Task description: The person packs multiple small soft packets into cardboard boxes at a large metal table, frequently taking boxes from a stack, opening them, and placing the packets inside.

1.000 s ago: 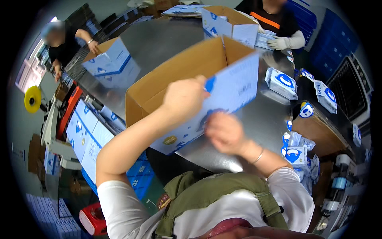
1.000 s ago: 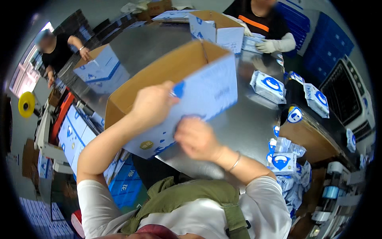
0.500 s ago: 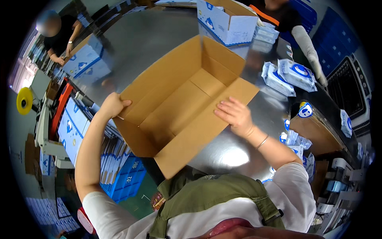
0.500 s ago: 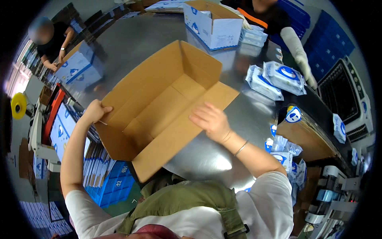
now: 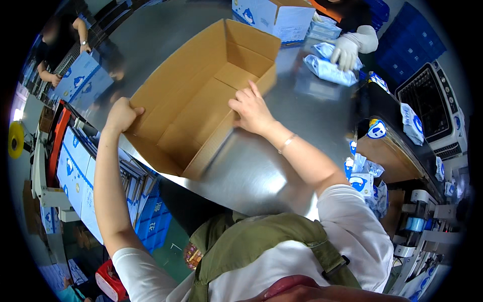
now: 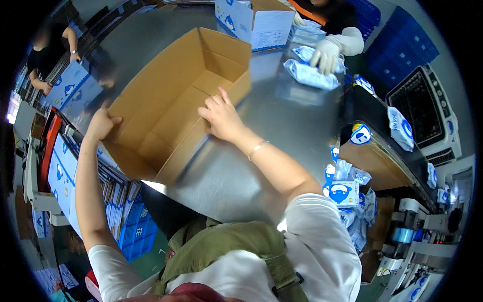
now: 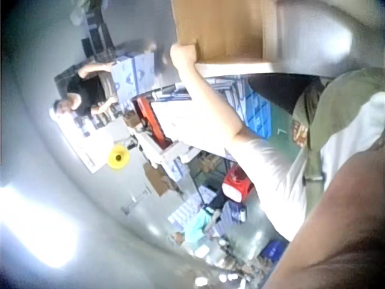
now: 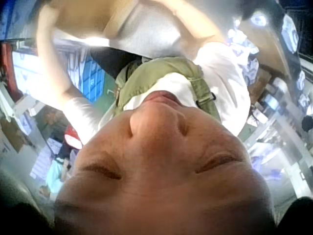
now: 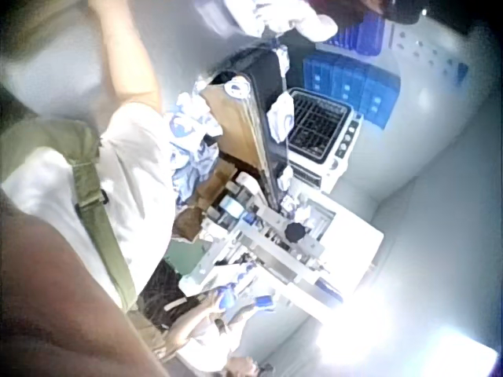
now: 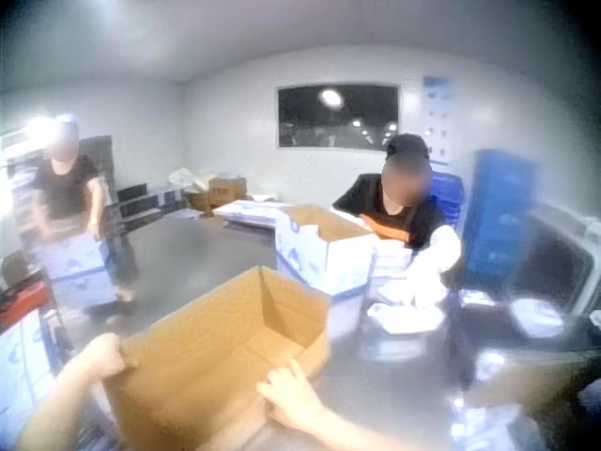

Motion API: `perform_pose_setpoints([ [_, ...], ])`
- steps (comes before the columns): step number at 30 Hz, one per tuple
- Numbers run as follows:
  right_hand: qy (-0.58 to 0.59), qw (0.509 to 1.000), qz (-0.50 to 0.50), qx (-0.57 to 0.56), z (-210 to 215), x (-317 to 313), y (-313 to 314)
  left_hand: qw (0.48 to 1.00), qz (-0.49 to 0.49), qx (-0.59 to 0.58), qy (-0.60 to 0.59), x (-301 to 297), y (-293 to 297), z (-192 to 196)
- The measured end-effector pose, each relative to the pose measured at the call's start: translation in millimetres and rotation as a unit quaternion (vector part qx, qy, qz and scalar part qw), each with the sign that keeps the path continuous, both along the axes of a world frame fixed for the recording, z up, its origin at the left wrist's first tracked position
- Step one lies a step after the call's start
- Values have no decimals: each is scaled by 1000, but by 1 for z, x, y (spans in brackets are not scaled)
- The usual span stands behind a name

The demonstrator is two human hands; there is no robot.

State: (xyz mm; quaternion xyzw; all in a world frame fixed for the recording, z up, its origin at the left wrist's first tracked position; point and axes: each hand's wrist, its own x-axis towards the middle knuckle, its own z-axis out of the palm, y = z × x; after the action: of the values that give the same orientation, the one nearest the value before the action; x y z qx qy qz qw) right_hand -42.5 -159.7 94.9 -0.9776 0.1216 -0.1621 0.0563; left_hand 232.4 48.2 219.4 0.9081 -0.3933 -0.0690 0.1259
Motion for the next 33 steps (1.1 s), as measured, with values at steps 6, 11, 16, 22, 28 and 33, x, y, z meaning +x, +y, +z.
perform_pose_setpoints([
  [6,-190,979,54,52,-29,2,-11,998,51,24,-20,45,-5,-22],
  [11,-178,966,-130,137,-57,-69,-3,999,46,-18,-8,61,5,-39],
  [16,-65,971,-191,128,-75,-113,-12,998,60,-21,12,56,3,-32],
  [22,-72,973,-180,124,-67,-116,-17,998,50,-19,24,51,-2,-34],
  [28,-13,930,-340,-138,-10,-155,-138,997,71,-11,-15,68,6,-39],
  [33,95,871,-482,-22,-3,-213,-222,996,86,-1,-14,71,4,-42],
])
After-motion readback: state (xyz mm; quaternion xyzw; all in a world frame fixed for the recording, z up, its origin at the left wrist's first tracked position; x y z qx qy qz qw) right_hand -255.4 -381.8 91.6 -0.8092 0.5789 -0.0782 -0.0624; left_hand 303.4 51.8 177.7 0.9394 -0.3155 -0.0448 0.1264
